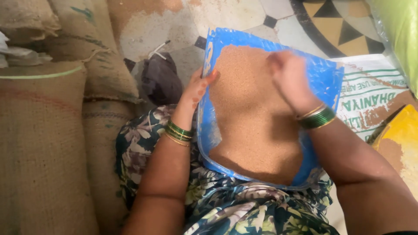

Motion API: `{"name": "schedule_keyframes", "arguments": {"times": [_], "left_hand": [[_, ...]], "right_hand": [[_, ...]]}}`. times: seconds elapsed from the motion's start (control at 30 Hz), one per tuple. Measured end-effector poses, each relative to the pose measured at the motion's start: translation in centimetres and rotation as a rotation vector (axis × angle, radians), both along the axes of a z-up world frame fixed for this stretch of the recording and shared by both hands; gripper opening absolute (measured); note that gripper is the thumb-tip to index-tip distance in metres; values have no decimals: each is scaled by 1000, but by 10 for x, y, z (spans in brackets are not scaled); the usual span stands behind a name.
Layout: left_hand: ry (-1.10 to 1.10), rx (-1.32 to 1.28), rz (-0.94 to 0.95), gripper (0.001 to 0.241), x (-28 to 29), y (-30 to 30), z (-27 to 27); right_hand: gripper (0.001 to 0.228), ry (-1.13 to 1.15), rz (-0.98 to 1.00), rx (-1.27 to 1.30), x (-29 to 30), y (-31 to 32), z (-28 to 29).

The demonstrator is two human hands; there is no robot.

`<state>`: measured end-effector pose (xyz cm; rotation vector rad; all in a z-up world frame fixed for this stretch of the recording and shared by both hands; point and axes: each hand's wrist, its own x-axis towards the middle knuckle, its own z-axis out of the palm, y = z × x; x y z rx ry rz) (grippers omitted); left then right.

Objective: The person is winnowing and sorting coriander seeds in a blue tray.

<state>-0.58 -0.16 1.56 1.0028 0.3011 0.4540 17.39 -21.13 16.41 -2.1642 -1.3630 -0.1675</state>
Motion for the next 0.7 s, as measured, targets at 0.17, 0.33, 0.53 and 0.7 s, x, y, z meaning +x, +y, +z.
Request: {"name": "schedule_keyframes", "arguments": {"times": [0.17,0.33,0.53,0.7], "left_hand": [[22,18,-7,42,11,4,-34],[-14,82,9,48,5,2,-8],[-48,100,-7,55,7,4,-14],[-45,107,6,55,0,3,-14]], "right_hand": [[41,-421,-56,327,16,-12,25],[59,218,264,-571,-59,-20,10],[35,326,794,-699,-103,-47,-42],[46,188,450,-316,-84,-35,27]]}}
